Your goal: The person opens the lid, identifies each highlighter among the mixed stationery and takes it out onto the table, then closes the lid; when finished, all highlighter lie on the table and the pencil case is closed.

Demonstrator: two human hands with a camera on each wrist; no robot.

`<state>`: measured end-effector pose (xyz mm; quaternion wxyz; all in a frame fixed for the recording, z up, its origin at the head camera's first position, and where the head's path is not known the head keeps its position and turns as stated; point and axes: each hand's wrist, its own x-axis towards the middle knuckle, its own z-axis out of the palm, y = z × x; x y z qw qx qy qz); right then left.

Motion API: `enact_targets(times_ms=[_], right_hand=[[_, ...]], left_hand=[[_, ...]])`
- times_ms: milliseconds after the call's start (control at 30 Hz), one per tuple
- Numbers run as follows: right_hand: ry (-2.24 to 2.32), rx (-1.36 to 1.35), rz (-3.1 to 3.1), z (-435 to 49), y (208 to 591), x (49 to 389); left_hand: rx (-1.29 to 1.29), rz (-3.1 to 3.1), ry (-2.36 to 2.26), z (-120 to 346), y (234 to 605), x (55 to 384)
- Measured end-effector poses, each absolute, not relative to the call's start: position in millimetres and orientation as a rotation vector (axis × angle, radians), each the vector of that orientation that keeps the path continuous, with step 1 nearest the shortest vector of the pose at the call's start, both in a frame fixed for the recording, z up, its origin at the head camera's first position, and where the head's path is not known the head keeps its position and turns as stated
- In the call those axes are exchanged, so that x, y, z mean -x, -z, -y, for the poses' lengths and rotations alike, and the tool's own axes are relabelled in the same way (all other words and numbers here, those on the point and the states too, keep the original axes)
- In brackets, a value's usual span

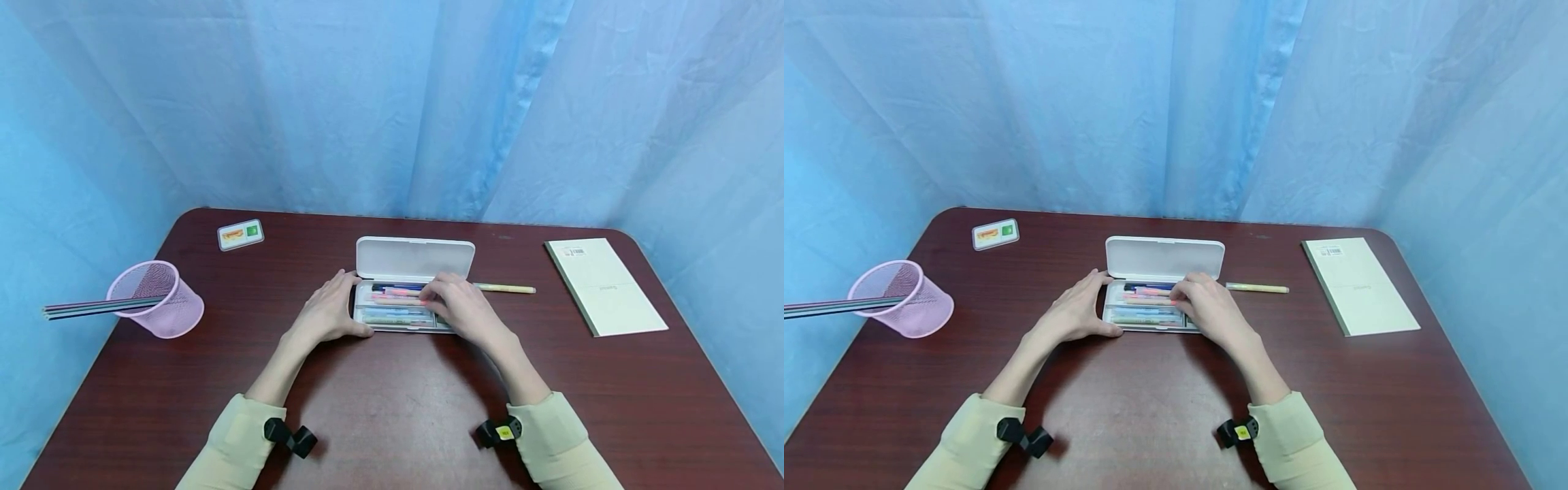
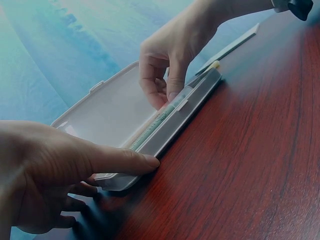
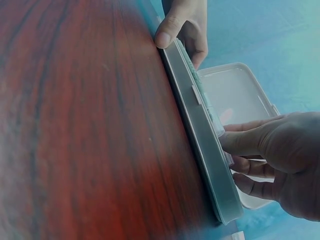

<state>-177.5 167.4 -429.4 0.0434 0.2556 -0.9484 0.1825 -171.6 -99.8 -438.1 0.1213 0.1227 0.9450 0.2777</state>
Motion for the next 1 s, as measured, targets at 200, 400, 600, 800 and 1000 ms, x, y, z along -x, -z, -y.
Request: enact_targets(times_ms=[200,400,600,800,1000], right_hand=[[-0.56,-0.789,2.893,-167,430,179],[-0.575,-0.797,2.889,-170,429,180],[-0.651,-0.779,2.894,-187,425,180],[-0.658,-0.757,2.869,-227,424,179],[-0.601,-0.68,2.839,-274,426,175]], left_hand=[[-0.357,-2.766,-0.807,100,438,172],[-0.363,-2.77,-0.817,100,438,173],[-0.351,-2.759,-0.821,100,439,173],[-0.352,-2.765,-0.815,100,440,172],[-0.36,-2.769,-0.814,100,440,173]])
